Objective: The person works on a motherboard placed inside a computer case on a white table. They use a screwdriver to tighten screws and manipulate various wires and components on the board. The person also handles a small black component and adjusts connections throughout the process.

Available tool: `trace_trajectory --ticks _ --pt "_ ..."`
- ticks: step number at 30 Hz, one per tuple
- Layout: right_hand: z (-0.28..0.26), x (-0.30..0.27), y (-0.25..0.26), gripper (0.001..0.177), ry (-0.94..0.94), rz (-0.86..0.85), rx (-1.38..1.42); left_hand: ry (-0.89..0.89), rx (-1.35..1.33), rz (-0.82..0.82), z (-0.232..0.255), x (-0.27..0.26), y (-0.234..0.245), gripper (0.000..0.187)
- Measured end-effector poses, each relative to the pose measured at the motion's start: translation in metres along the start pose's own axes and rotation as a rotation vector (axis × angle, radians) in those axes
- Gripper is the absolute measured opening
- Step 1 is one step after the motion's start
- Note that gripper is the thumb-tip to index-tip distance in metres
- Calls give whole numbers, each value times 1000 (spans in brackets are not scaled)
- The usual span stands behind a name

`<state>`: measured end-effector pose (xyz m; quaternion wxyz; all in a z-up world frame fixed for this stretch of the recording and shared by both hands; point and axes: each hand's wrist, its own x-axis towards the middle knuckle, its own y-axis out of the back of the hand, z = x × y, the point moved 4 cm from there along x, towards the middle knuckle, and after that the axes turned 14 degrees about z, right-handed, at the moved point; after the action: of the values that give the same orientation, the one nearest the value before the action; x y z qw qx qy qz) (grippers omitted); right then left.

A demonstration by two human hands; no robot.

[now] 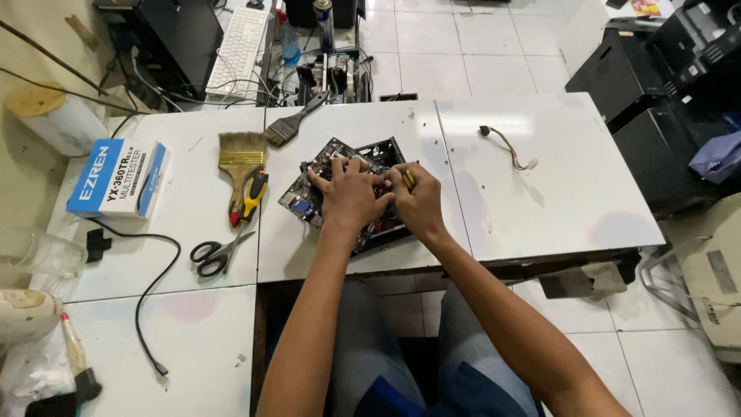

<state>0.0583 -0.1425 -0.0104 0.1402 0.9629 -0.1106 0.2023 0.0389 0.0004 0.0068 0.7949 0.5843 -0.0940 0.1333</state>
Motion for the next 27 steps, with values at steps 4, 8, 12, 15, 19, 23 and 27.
trace_trajectory --ticks 4,8,12,15,19,23,27 --pt "19 5 4 13 3 -32 -66 6 26 -25 0 -1 3 20" --pt "21 24 29 19 -99 -119 -30 4 -25 -5 -3 -2 5 24" --pt "43 35 41 19 -148 -250 -187 -5 -38 26 -4 -3 6 23" --pt "43 32 41 37 -113 -324 -449 3 -37 42 -3 -4 2 21" --pt "14 41 38 36 78 -417 -881 8 -28 35 -6 -3 -4 21" --pt "-12 39 30 28 390 -434 -885 -10 -9 30 -3 -2 -5 20" --pt "-3 37 15 25 208 -590 -870 -45 37 42 0 -4 -4 20"
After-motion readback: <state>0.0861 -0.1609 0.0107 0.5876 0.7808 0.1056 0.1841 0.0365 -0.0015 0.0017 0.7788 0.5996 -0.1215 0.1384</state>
